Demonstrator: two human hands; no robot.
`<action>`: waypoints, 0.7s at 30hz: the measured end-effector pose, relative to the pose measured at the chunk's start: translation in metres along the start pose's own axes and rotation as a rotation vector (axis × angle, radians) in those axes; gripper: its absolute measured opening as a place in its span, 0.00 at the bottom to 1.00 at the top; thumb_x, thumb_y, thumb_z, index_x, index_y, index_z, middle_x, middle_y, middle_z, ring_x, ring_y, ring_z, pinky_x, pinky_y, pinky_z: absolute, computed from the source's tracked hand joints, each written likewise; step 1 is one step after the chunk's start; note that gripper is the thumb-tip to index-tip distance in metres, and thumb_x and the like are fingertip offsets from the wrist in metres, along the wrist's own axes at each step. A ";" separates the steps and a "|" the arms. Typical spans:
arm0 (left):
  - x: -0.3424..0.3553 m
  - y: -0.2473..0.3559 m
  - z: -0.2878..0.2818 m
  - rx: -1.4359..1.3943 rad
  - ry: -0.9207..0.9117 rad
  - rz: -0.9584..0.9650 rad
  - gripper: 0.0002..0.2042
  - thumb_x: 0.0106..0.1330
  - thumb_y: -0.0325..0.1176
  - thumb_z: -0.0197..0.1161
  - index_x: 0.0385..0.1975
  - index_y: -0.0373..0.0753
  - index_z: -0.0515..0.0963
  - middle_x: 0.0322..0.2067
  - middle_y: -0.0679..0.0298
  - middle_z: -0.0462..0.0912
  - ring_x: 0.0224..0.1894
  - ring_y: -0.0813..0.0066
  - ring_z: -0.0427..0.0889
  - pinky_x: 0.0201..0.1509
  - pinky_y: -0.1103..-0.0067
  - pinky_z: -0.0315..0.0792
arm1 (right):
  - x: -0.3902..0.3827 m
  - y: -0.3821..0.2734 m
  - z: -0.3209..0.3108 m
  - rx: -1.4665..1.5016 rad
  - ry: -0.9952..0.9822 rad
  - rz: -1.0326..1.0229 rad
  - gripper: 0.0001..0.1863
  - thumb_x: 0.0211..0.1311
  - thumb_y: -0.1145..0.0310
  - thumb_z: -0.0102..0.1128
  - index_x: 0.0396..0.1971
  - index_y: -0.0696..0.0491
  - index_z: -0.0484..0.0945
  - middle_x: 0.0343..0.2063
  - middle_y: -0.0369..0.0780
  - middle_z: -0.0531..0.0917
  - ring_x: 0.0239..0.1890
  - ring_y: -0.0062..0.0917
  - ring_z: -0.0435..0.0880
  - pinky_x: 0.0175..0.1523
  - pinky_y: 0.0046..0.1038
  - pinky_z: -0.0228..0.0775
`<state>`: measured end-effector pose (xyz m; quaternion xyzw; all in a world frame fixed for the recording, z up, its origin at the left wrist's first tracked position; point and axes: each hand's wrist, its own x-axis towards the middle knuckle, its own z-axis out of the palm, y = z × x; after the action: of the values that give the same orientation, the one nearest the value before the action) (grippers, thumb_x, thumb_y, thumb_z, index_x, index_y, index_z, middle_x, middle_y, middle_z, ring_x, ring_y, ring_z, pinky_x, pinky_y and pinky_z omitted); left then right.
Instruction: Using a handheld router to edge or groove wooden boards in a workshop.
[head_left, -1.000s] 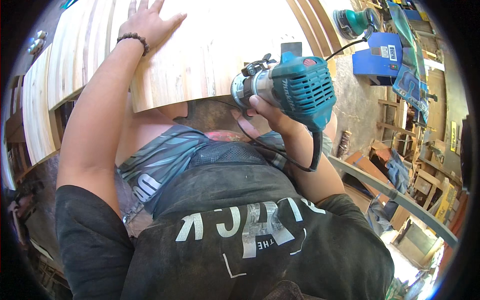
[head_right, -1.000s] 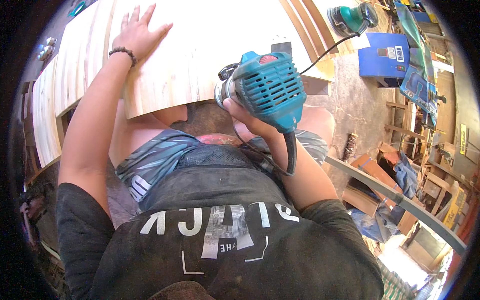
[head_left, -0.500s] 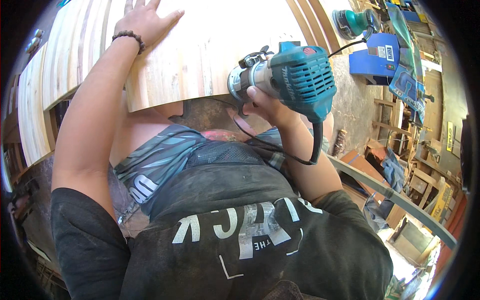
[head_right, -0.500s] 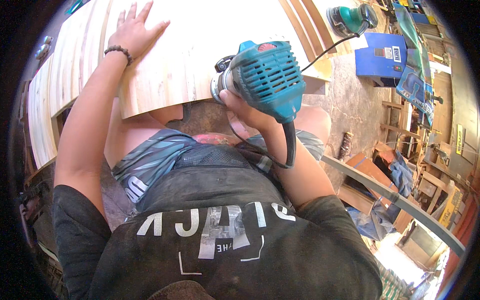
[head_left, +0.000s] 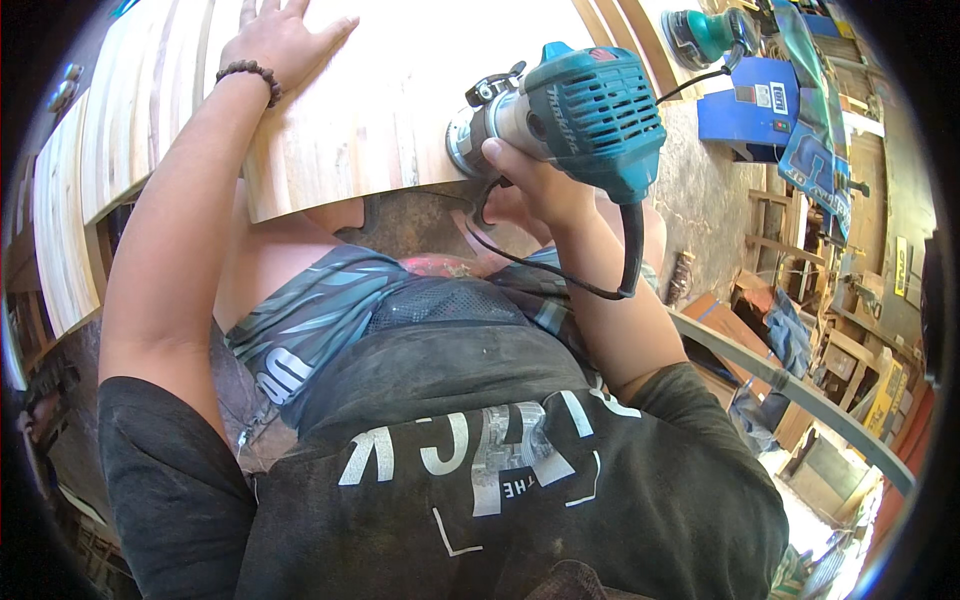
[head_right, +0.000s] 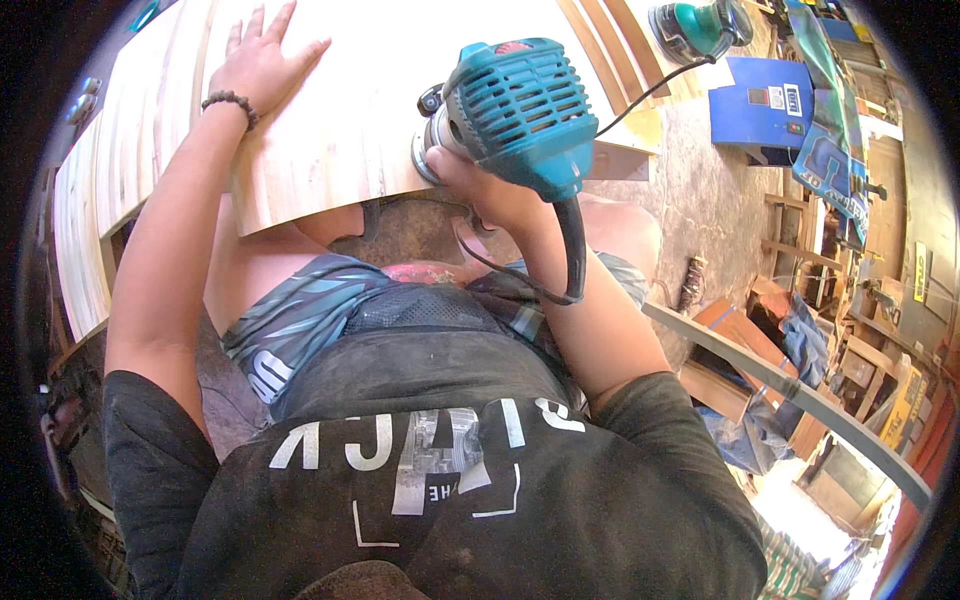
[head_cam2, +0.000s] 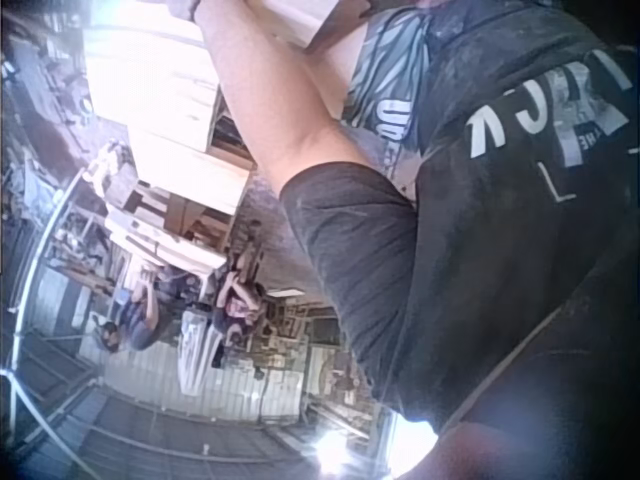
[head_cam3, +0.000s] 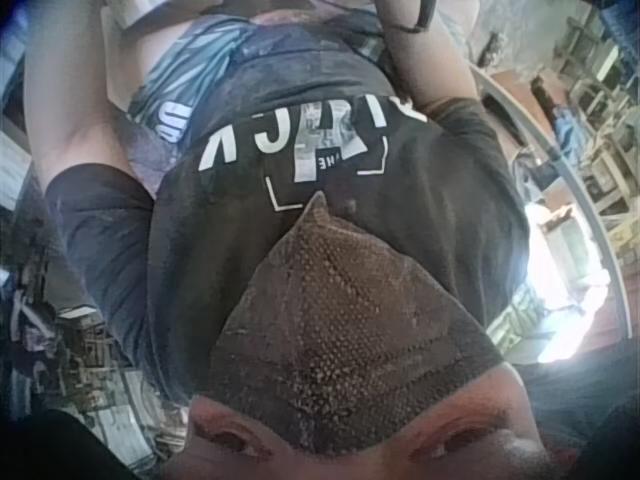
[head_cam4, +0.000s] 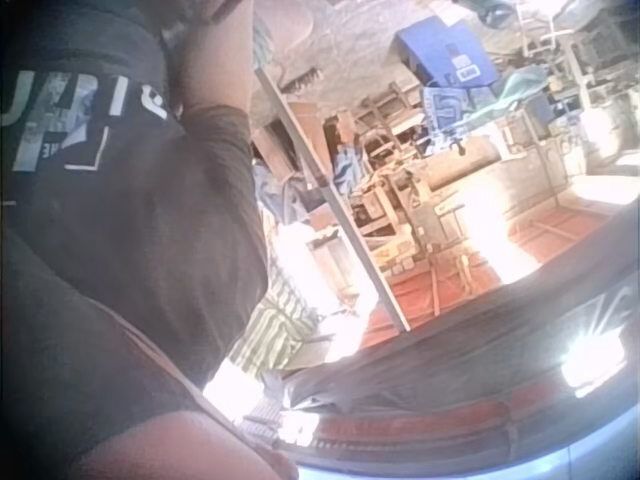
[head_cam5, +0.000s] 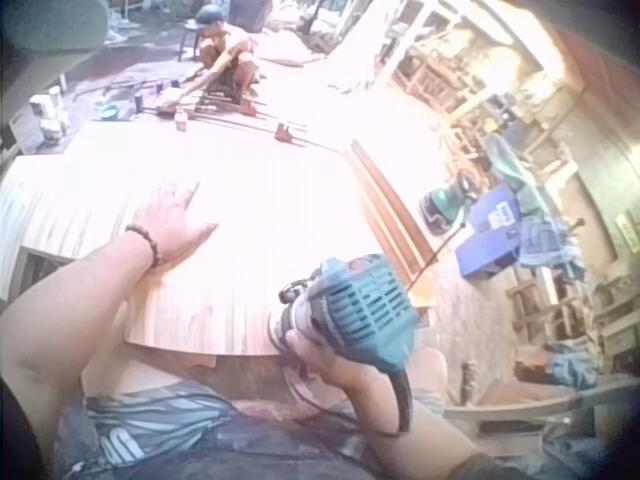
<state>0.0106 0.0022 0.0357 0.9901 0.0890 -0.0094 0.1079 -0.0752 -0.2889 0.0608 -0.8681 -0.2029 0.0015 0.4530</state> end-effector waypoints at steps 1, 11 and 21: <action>0.000 0.000 0.000 -0.014 -0.016 -0.021 0.43 0.62 0.63 0.57 0.72 0.41 0.58 0.71 0.41 0.56 0.74 0.44 0.53 0.76 0.59 0.51 | 0.002 0.000 0.001 0.050 0.036 -0.015 0.26 0.54 0.63 0.70 0.53 0.55 0.76 0.46 0.43 0.81 0.50 0.36 0.79 0.57 0.38 0.71; 0.000 0.000 0.002 -0.013 0.034 0.013 0.44 0.62 0.63 0.57 0.72 0.39 0.58 0.72 0.41 0.54 0.74 0.44 0.51 0.77 0.60 0.49 | 0.019 0.002 0.002 -0.013 0.117 -0.049 0.20 0.52 0.64 0.70 0.44 0.55 0.80 0.39 0.42 0.83 0.42 0.36 0.81 0.50 0.37 0.72; 0.006 -0.005 0.010 0.002 0.016 0.020 0.43 0.62 0.62 0.57 0.72 0.39 0.58 0.72 0.40 0.54 0.75 0.42 0.49 0.78 0.60 0.48 | 0.031 0.003 0.000 0.059 0.115 -0.144 0.15 0.51 0.67 0.69 0.38 0.56 0.80 0.34 0.40 0.82 0.38 0.34 0.80 0.46 0.36 0.72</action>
<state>0.0156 0.0057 0.0251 0.9911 0.0802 -0.0004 0.1065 -0.0452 -0.2793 0.0639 -0.8361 -0.2382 -0.0750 0.4884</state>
